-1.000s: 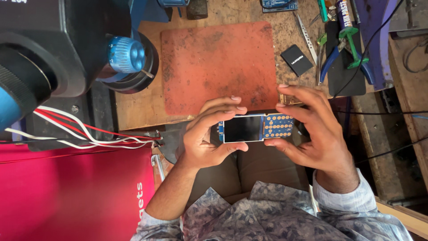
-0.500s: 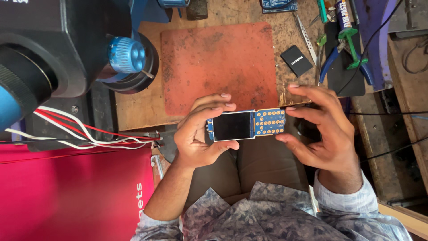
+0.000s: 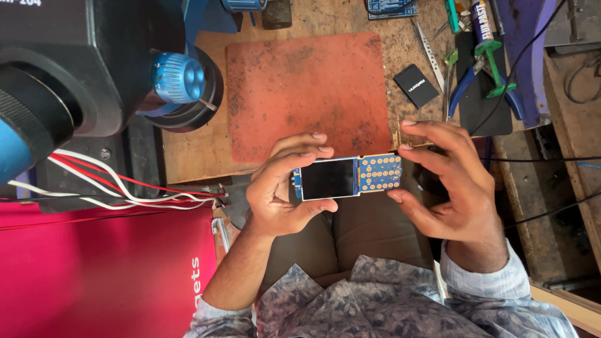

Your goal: The person uses a heat gun to apply heat to a small blue circuit board on a workbench. After heating, the person picks up the board and inspects both sides, turning it over to view the components and solder points.

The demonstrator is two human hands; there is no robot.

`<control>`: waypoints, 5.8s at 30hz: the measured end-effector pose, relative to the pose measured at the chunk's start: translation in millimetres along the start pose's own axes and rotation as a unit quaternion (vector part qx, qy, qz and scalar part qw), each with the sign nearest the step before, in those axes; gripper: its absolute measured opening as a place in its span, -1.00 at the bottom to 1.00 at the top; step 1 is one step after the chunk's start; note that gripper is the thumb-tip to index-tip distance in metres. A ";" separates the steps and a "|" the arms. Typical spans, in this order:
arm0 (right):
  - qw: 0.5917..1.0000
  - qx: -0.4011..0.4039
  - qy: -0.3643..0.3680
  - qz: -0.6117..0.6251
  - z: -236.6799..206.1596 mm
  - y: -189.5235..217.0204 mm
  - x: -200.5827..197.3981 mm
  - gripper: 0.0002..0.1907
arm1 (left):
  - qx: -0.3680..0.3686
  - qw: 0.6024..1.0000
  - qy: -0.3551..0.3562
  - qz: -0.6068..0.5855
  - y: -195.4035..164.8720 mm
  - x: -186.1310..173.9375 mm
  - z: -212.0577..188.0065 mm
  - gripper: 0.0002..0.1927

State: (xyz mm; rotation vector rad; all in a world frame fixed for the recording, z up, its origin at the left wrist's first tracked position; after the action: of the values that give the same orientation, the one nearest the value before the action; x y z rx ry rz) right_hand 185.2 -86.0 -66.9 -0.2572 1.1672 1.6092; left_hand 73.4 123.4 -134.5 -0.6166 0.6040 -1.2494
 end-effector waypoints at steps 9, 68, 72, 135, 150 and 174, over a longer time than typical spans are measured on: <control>1.000 -0.015 -0.003 0.003 -0.3 -1.5 1.4 -0.45 | 0.001 1.000 0.004 0.001 -0.6 0.5 0.7 -0.35; 0.998 -0.051 -0.018 0.033 1.2 3.2 2.1 -0.48 | 0.018 1.000 0.012 -0.013 -3.7 1.5 2.9 -0.30; 0.999 -0.049 -0.010 0.022 -0.3 3.8 3.0 -0.45 | 0.017 1.000 0.013 -0.012 -4.1 0.9 1.9 -0.31; 0.990 -0.110 0.050 -0.073 -12.6 2.6 6.5 -0.63 | -0.018 1.000 -0.001 0.014 -2.5 -0.2 1.5 -0.32; 0.985 -0.113 -0.050 -0.121 -16.0 -3.1 -13.1 -0.50 | -0.029 0.998 -0.031 -0.047 1.7 -7.1 -3.3 -0.32; 0.988 -0.128 -0.026 0.081 -31.1 -3.4 9.5 -0.33 | -0.026 0.999 0.005 0.031 -4.3 0.3 5.7 -0.34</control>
State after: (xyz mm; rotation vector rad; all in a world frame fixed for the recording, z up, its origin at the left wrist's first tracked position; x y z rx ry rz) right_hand 172.5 -104.6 -90.6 -0.2891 0.9604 1.9000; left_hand 74.6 122.8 -127.4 -0.6300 0.6612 -1.1834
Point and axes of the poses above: each hand's wrist, its own z-axis towards the middle knuckle, its own x-axis out of the palm, y = z × x, the point moved 4 cm from there along z, towards the middle knuckle, and after that the axes turned 9 degrees about y, right-handed, at the moved point
